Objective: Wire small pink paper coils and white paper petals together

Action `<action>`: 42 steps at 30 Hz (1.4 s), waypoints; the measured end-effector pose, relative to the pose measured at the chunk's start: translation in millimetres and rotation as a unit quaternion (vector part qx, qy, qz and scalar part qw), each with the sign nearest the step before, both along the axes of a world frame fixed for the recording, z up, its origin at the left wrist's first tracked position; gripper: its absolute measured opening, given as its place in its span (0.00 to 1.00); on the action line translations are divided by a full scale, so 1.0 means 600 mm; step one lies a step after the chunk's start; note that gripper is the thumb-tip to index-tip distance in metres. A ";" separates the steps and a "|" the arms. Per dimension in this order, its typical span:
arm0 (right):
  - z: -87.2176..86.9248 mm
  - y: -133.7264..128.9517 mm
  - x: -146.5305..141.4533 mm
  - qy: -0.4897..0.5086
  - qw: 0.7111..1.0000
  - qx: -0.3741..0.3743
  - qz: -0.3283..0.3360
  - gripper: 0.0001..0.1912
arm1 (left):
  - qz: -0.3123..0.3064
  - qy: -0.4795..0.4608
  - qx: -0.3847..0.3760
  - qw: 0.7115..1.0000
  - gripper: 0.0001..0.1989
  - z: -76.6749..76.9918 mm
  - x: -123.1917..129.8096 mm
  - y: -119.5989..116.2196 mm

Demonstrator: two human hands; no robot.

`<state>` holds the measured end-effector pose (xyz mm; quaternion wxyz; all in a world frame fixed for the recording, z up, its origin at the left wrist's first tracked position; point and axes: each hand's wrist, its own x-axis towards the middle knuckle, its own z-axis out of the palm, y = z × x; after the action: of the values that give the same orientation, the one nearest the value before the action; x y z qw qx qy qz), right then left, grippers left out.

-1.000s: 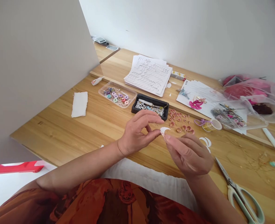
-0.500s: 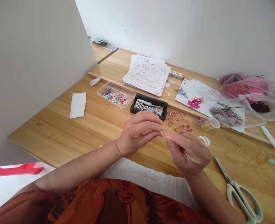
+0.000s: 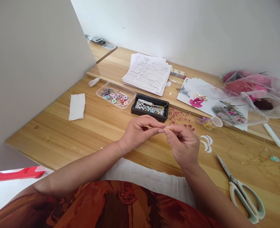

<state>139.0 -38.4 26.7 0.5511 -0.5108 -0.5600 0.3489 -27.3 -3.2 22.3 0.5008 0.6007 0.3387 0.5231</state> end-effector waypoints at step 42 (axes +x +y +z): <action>-0.021 0.012 0.014 -0.093 0.992 -0.068 -0.048 0.07 | -0.011 0.034 -0.237 0.971 0.10 -0.006 0.003 0.009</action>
<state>147.3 -31.0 14.2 0.4768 -0.6039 -0.5584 0.3101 -25.4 2.1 18.9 0.6225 0.4861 0.4635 0.4018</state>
